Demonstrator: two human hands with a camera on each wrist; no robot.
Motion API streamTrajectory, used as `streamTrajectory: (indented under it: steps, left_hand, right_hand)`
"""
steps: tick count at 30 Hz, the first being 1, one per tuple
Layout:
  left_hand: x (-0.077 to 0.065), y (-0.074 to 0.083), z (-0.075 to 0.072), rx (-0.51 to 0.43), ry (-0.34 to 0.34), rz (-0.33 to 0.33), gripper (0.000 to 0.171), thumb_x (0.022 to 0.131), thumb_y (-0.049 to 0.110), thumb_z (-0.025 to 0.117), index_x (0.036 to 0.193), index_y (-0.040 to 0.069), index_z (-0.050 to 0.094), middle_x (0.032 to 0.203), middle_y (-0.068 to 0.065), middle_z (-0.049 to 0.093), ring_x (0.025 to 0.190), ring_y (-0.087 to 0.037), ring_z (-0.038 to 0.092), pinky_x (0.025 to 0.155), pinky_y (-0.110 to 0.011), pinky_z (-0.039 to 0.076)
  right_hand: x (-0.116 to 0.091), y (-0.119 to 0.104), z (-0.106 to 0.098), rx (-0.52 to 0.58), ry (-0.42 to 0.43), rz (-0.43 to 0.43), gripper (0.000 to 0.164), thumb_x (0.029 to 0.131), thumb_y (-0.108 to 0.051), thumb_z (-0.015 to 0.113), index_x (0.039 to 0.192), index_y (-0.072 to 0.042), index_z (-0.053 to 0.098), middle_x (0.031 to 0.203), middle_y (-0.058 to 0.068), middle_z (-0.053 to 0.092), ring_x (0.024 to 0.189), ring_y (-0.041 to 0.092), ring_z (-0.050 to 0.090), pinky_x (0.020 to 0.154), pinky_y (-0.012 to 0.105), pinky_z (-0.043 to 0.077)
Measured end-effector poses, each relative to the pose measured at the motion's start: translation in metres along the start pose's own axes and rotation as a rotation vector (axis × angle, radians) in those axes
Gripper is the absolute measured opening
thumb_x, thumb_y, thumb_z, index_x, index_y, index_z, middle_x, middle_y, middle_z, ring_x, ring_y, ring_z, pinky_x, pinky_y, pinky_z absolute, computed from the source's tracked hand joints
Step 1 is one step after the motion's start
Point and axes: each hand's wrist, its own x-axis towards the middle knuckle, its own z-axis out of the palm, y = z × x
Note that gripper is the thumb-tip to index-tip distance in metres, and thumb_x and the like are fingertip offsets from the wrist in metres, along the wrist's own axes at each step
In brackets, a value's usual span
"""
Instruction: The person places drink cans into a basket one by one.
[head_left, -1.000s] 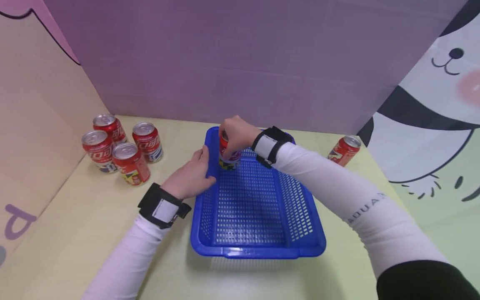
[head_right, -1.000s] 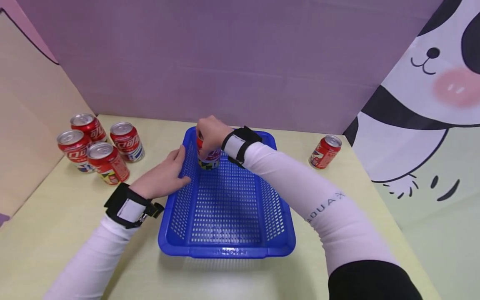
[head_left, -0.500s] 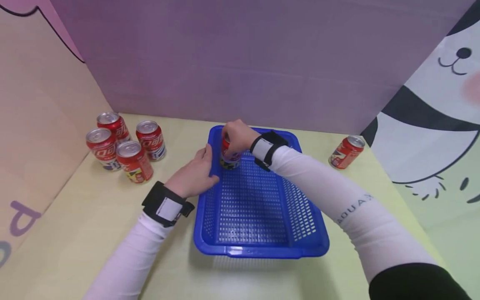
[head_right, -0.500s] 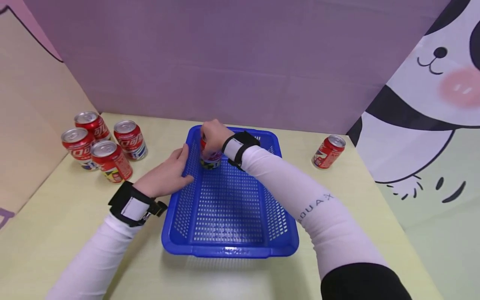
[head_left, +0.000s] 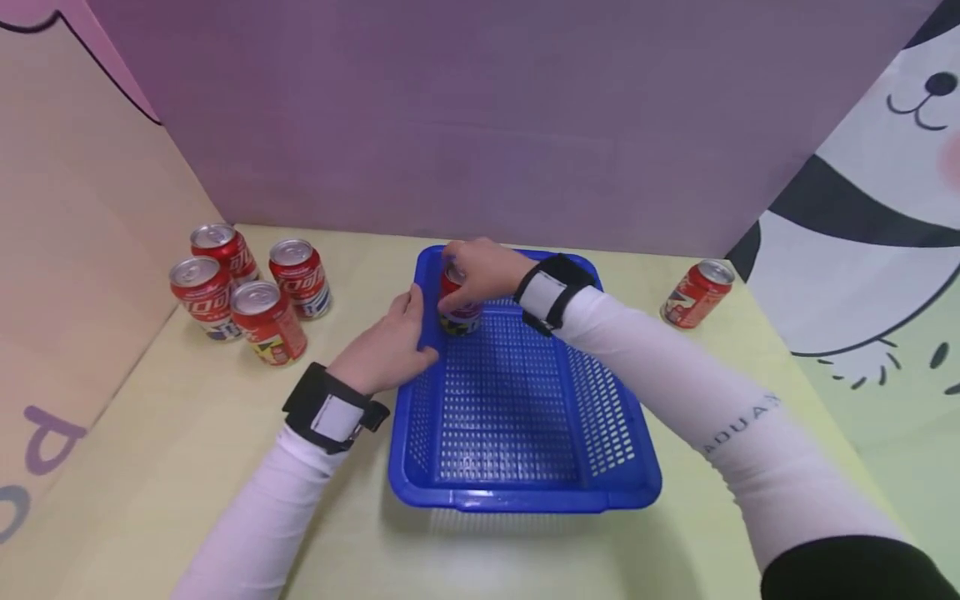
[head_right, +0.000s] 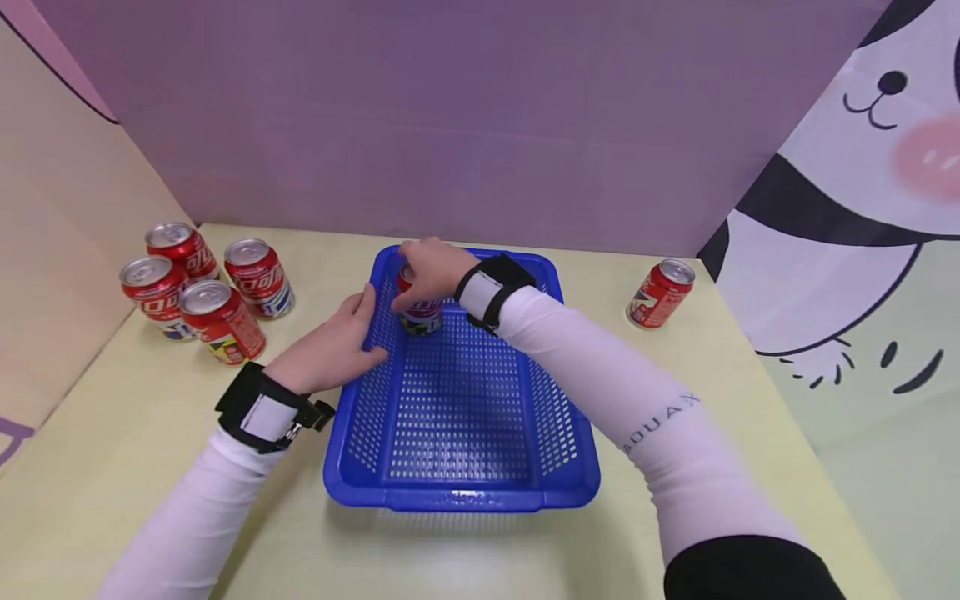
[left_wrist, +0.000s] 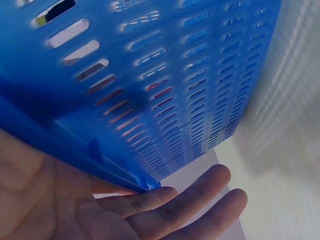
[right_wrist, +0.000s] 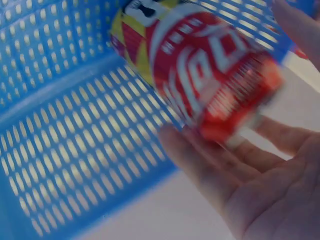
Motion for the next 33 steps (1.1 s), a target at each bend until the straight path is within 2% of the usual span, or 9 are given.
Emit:
streamTrajectory:
  steps: [4, 7, 9, 13, 16, 20, 23, 30, 33]
  left_hand:
    - [0.002, 0.001, 0.002, -0.023, 0.006, -0.005, 0.092, 0.094, 0.026, 0.061, 0.151, -0.011, -0.002, 0.155, -0.033, 0.011, 0.138, -0.041, 0.031, 0.108, -0.050, 0.032]
    - [0.002, 0.002, 0.003, -0.048, 0.003, -0.013, 0.092, 0.094, 0.025, 0.060, 0.151, -0.010, -0.003, 0.156, -0.033, 0.010, 0.139, -0.042, 0.029, 0.109, -0.051, 0.032]
    - [0.002, 0.002, 0.004, -0.055, -0.001, -0.022, 0.092, 0.094, 0.025, 0.060, 0.151, -0.009, -0.003, 0.156, -0.032, 0.009, 0.139, -0.042, 0.029, 0.109, -0.052, 0.031]
    - [-0.001, 0.000, 0.003, -0.048, 0.002, -0.029, 0.092, 0.094, 0.025, 0.060, 0.152, -0.009, -0.003, 0.156, -0.031, 0.009, 0.139, -0.042, 0.030, 0.107, -0.052, 0.033]
    - [-0.002, -0.001, 0.002, -0.035, 0.005, -0.024, 0.091, 0.094, 0.026, 0.059, 0.152, -0.009, -0.002, 0.156, -0.031, 0.011, 0.138, -0.043, 0.031, 0.106, -0.054, 0.034]
    - [-0.004, -0.003, -0.001, -0.021, 0.000, -0.030, 0.090, 0.094, 0.026, 0.059, 0.152, -0.008, -0.002, 0.155, -0.032, 0.013, 0.137, -0.045, 0.031, 0.104, -0.056, 0.036]
    - [-0.004, -0.003, -0.002, -0.018, -0.010, -0.024, 0.089, 0.095, 0.025, 0.058, 0.152, -0.009, -0.002, 0.155, -0.033, 0.012, 0.137, -0.047, 0.030, 0.104, -0.058, 0.035]
    - [-0.003, -0.003, 0.002, -0.020, -0.008, -0.016, 0.089, 0.096, 0.024, 0.059, 0.152, -0.008, -0.002, 0.154, -0.034, 0.013, 0.137, -0.047, 0.029, 0.105, -0.058, 0.033]
    - [-0.001, -0.002, 0.003, -0.018, 0.001, -0.016, 0.089, 0.096, 0.024, 0.059, 0.152, -0.008, -0.002, 0.154, -0.034, 0.014, 0.137, -0.046, 0.030, 0.105, -0.058, 0.033]
  right_hand:
    - [-0.043, 0.008, -0.025, -0.090, 0.066, 0.054, 0.066, 0.089, -0.046, 0.069, 0.138, -0.004, 0.052, 0.135, 0.015, 0.053, 0.122, 0.030, 0.050, 0.096, 0.048, 0.047]
    - [-0.083, 0.023, -0.038, -0.135, 0.137, 0.097, 0.056, 0.091, -0.043, 0.067, 0.131, -0.004, 0.059, 0.128, 0.016, 0.058, 0.114, 0.032, 0.056, 0.088, 0.051, 0.051]
    - [-0.111, 0.040, -0.041, -0.116, 0.227, 0.123, 0.049, 0.092, -0.038, 0.067, 0.124, -0.002, 0.063, 0.119, 0.017, 0.063, 0.105, 0.033, 0.060, 0.082, 0.050, 0.053]
    - [-0.159, 0.076, -0.028, -0.004, 0.430, 0.216, 0.041, 0.095, -0.033, 0.064, 0.112, 0.003, 0.067, 0.100, 0.019, 0.069, 0.083, 0.032, 0.066, 0.069, 0.047, 0.055]
    - [-0.184, 0.094, -0.006, 0.132, 0.447, 0.313, 0.048, 0.096, -0.039, 0.061, 0.116, 0.005, 0.063, 0.087, 0.017, 0.069, 0.069, 0.028, 0.064, 0.059, 0.043, 0.053]
    - [-0.194, 0.100, 0.029, 0.356, 0.338, 0.405, 0.066, 0.096, -0.053, 0.055, 0.133, 0.002, 0.050, 0.078, 0.010, 0.066, 0.064, 0.025, 0.062, 0.056, 0.035, 0.051]
    - [-0.189, 0.097, 0.050, 0.469, 0.297, 0.430, 0.074, 0.096, -0.055, 0.054, 0.142, 0.001, 0.040, 0.085, 0.012, 0.067, 0.070, 0.024, 0.064, 0.060, 0.034, 0.053]
    - [-0.177, 0.092, 0.074, 0.616, 0.347, 0.402, 0.065, 0.095, -0.016, 0.059, 0.148, 0.005, 0.026, 0.120, 0.030, 0.059, 0.096, 0.036, 0.066, 0.079, 0.046, 0.055]
    - [-0.177, 0.092, 0.076, 0.647, 0.360, 0.388, 0.067, 0.094, -0.010, 0.056, 0.150, 0.005, 0.023, 0.132, 0.031, 0.050, 0.108, 0.040, 0.059, 0.089, 0.051, 0.050]
